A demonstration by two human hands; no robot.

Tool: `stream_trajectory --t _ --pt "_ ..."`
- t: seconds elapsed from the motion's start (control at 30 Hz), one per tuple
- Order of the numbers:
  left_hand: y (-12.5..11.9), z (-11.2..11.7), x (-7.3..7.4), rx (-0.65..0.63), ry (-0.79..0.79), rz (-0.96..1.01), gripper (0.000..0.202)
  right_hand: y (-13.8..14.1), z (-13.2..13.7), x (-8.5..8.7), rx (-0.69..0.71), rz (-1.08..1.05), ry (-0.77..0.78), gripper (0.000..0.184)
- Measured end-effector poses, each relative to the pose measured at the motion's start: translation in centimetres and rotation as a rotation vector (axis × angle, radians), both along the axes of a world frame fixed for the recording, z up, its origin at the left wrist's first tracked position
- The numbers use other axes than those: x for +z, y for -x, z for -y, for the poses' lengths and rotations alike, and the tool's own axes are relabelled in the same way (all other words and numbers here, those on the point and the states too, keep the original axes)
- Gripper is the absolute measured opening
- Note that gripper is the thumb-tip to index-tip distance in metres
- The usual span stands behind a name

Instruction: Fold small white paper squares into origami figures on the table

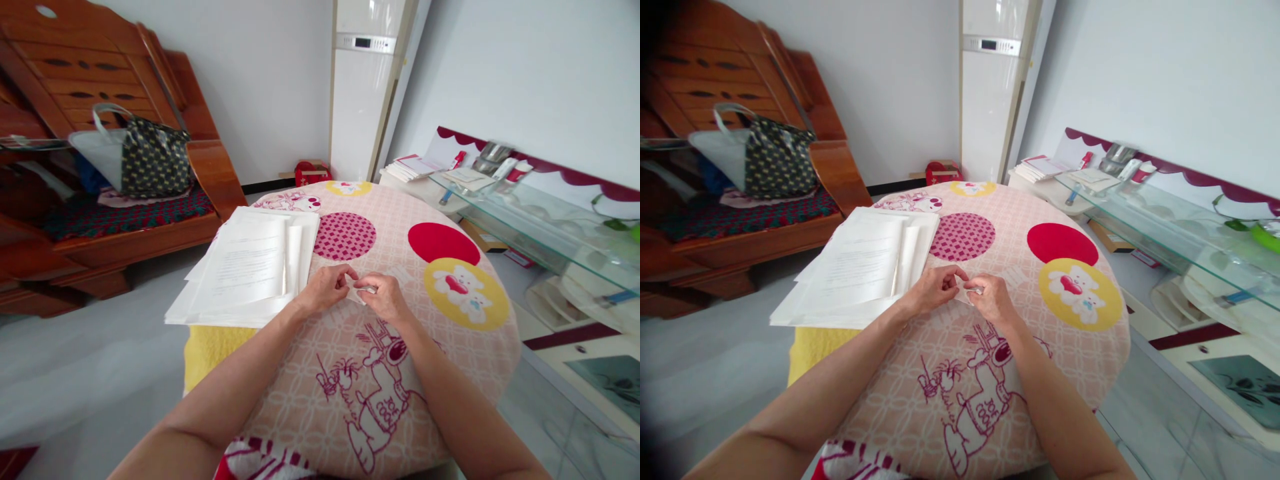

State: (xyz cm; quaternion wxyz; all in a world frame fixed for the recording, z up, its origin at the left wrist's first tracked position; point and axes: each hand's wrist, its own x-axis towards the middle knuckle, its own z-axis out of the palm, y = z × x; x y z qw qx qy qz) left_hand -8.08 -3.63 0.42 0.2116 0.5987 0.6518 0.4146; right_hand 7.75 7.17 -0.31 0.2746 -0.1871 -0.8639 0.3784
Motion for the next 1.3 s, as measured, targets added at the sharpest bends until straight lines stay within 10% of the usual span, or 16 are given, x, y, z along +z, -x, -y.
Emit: stream_trajectory --t 0.7,1.3 --pt "-2.1 -0.4 -0.2 0.153 -0.167 -0.115 0.021 0.7 1.0 0.3 0.017 -0.062 0.381 0.024" --pt "-1.9 -0.1 0.2 0.291 -0.208 -0.261 0.015 0.3 0.1 0.1 -0.138 -0.135 0.38 0.035"
